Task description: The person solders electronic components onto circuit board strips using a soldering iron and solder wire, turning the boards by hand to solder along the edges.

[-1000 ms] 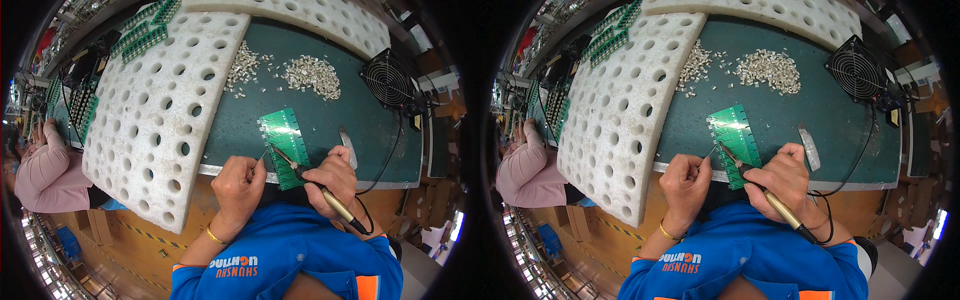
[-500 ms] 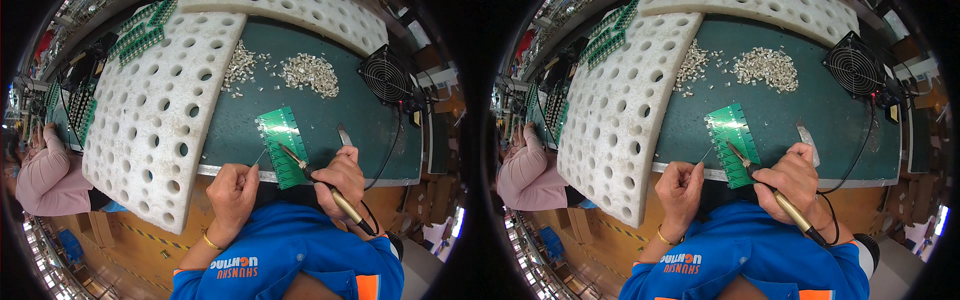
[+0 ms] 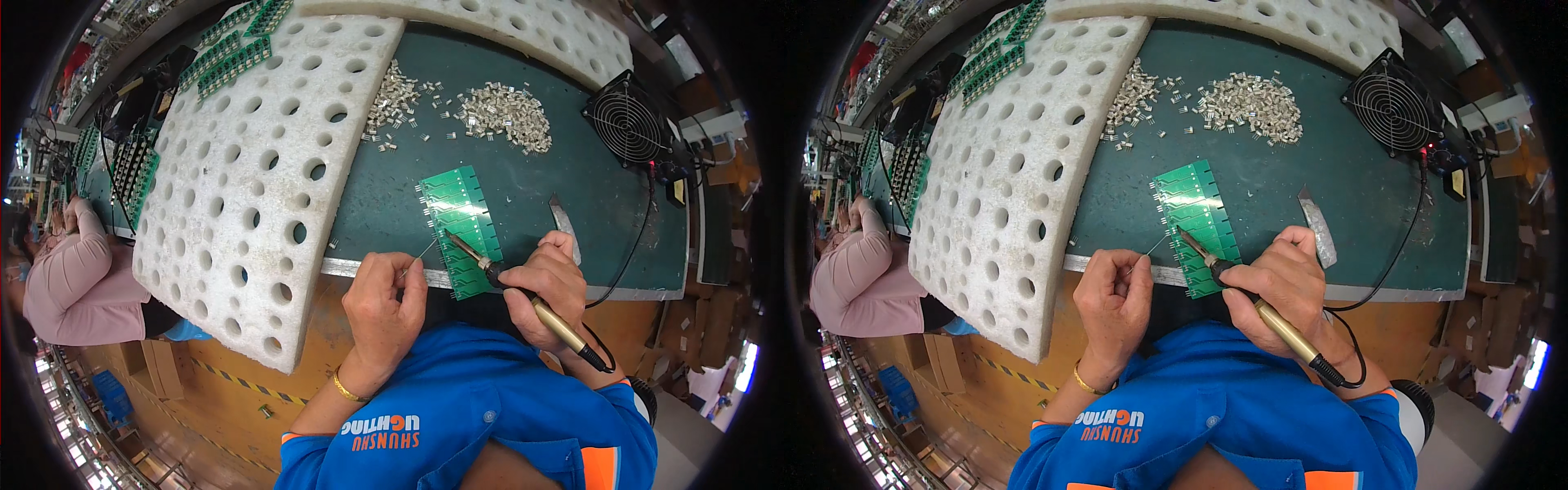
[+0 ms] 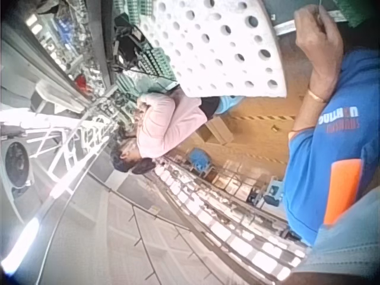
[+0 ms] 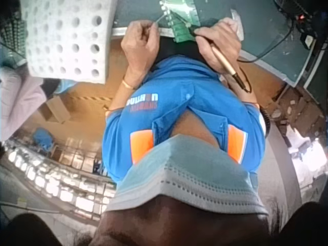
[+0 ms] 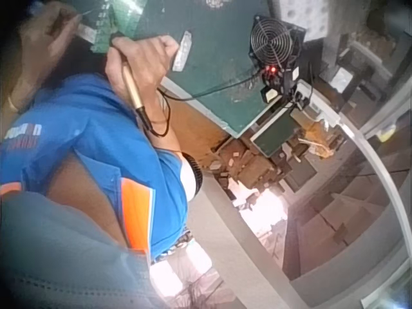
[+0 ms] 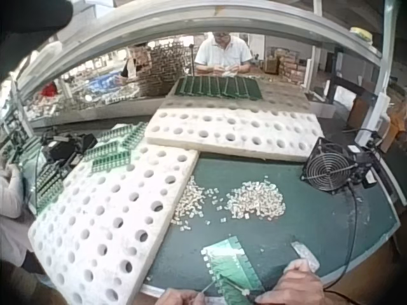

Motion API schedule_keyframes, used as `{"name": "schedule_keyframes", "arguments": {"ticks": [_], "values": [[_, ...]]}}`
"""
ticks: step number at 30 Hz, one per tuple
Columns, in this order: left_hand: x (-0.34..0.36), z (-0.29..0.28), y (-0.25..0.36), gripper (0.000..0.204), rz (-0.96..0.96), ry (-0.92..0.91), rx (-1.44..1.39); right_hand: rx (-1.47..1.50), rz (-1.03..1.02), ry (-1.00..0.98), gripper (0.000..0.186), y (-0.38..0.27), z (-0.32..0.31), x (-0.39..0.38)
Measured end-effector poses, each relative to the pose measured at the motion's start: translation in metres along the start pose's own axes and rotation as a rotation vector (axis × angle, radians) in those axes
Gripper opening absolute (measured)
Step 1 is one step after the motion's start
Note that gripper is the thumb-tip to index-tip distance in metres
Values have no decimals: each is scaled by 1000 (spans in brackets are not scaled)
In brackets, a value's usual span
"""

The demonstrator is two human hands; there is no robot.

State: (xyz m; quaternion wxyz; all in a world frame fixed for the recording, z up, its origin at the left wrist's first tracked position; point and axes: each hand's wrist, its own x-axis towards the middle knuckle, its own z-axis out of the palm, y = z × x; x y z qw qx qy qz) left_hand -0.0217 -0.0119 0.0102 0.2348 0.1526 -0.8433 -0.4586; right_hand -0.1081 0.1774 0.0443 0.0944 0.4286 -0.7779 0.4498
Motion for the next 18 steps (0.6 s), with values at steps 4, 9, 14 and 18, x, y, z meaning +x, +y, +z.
{"name": "schedule_keyframes", "arguments": {"ticks": [4,9,14,18], "values": [[-1,3,-3,10,44,17,20,1,-2,-2,23,0,1,1],[-1,4,-4,11,54,23,15,6,-3,-17,24,0,0,2],[-1,5,-3,11,70,21,28,6,-4,-19,24,0,1,3],[-1,7,-4,12,76,23,34,0,-10,-18,25,0,2,3]]}}
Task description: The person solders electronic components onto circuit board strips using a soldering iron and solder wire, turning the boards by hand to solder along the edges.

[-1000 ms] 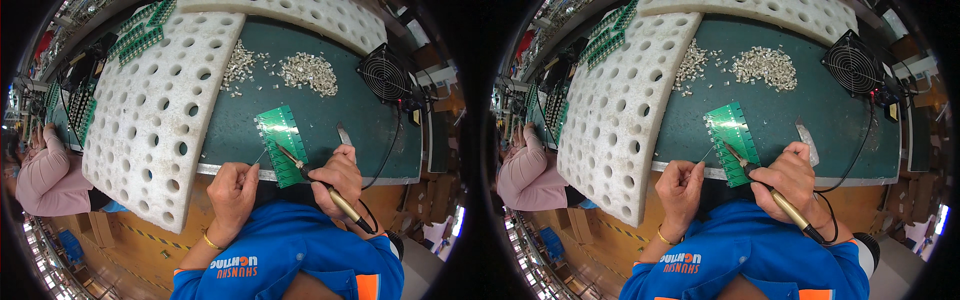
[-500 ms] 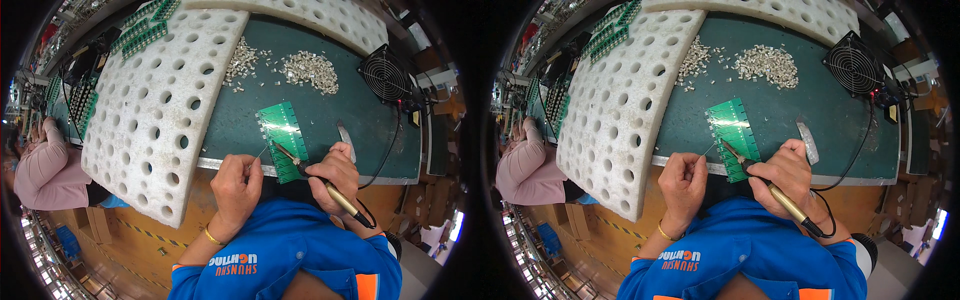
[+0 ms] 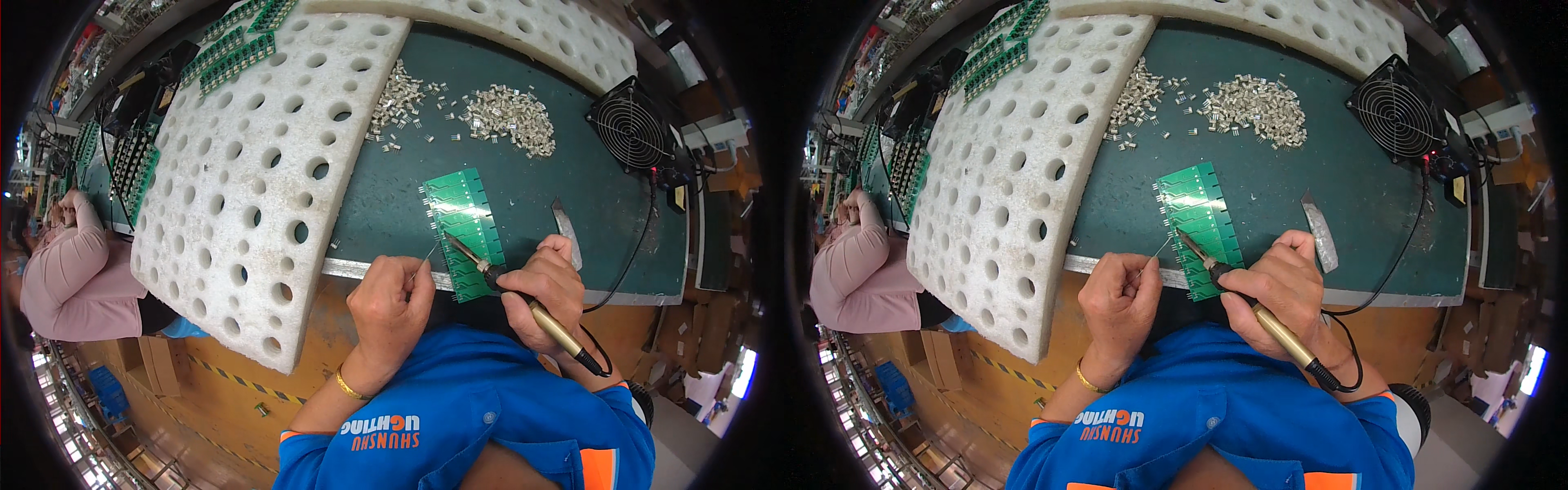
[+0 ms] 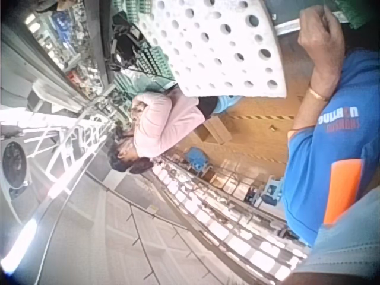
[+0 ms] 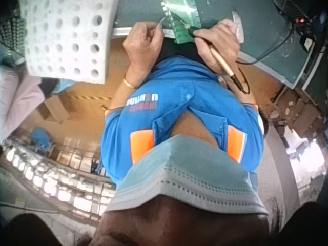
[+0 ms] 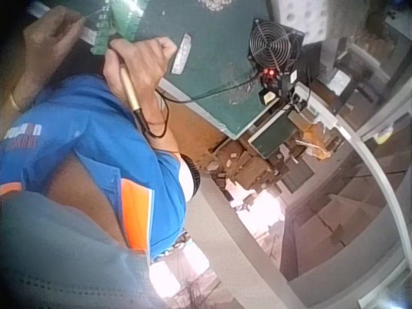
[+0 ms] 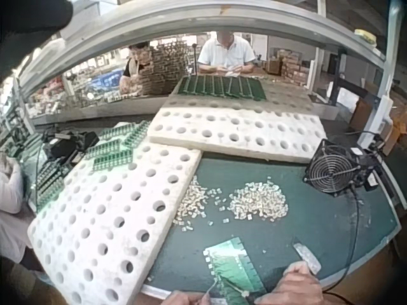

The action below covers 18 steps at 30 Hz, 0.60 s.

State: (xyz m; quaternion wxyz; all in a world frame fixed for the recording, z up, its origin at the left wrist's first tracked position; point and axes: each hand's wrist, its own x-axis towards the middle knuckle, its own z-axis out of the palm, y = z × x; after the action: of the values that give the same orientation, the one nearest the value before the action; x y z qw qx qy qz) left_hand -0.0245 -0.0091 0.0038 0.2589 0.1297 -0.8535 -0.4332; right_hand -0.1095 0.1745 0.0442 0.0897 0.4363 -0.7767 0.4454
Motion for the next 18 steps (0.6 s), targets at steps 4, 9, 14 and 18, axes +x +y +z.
{"name": "schedule_keyframes", "arguments": {"ticks": [4,9,14,18], "values": [[0,0,0,12,2,9,-4,-5,2,4,25,-1,1,0],[2,1,1,11,32,13,19,-29,-15,-6,26,-2,1,0],[1,2,0,12,60,21,29,-32,-19,-14,27,-3,1,0],[2,0,4,13,44,18,35,-32,-27,-12,27,-2,1,0]]}}
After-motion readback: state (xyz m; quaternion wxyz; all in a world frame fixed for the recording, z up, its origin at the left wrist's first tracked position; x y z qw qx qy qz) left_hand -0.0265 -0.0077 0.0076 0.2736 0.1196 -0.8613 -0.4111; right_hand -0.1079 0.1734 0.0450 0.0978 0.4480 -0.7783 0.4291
